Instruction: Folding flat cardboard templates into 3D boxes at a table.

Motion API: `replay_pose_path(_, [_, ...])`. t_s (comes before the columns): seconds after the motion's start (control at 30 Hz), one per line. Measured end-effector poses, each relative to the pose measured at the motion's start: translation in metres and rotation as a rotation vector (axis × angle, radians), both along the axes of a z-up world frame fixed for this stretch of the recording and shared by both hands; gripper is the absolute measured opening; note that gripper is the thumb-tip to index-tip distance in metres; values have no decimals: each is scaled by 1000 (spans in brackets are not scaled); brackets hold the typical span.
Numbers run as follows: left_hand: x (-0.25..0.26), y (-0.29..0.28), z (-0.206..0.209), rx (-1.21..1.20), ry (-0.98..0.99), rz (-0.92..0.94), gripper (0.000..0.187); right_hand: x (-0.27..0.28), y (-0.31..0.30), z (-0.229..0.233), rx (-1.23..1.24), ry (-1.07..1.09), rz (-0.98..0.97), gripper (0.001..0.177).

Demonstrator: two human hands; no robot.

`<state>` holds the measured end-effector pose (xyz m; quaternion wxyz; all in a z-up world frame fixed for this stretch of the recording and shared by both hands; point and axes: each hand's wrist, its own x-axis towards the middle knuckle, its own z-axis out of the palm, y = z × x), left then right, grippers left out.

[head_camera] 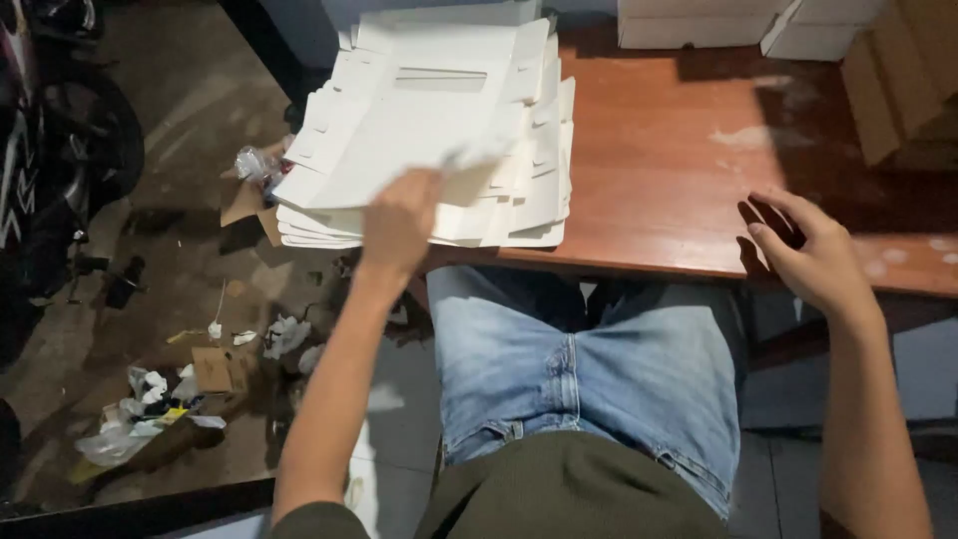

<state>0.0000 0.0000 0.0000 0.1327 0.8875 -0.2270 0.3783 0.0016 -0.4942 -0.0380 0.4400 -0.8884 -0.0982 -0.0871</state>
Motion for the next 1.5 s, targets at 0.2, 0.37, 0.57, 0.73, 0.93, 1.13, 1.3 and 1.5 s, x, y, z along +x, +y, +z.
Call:
replay_pose_path(0.2, [48,35,87,-121,-423,131,17,2,-1,-3,-11,-59,0,36])
replay_pose_path(0.37, [49,30,151,-271,-632,98,22,1,-2,-5,-47,-63,0,37])
replay_pose_path(0.57, [34,-63,134,-172,-648,-143,22,1,0,-6,85,-64,12,32])
replay_pose_path(0.73, [-7,-197,87,-81,-298,-450,27,4,-8,-9,119,-109,-57,33])
replay_pose_path(0.93, [-48,-341,-30,191,-211,-255,39,21,-74,-42,896,-76,-369,40])
replay_pose_path(1.13, [-57,-395,-69,35,-170,-245,10,-60,-77,-9,698,-82,-244,71])
replay_pose_path(1.3, [-44,-342,-55,358,395,-285,105,-111,-56,9,246,-123,-333,39])
replay_pose_path(1.5, [-12,-267,-27,212,547,-22,81,-120,-1,52,-193,-506,-406,38])
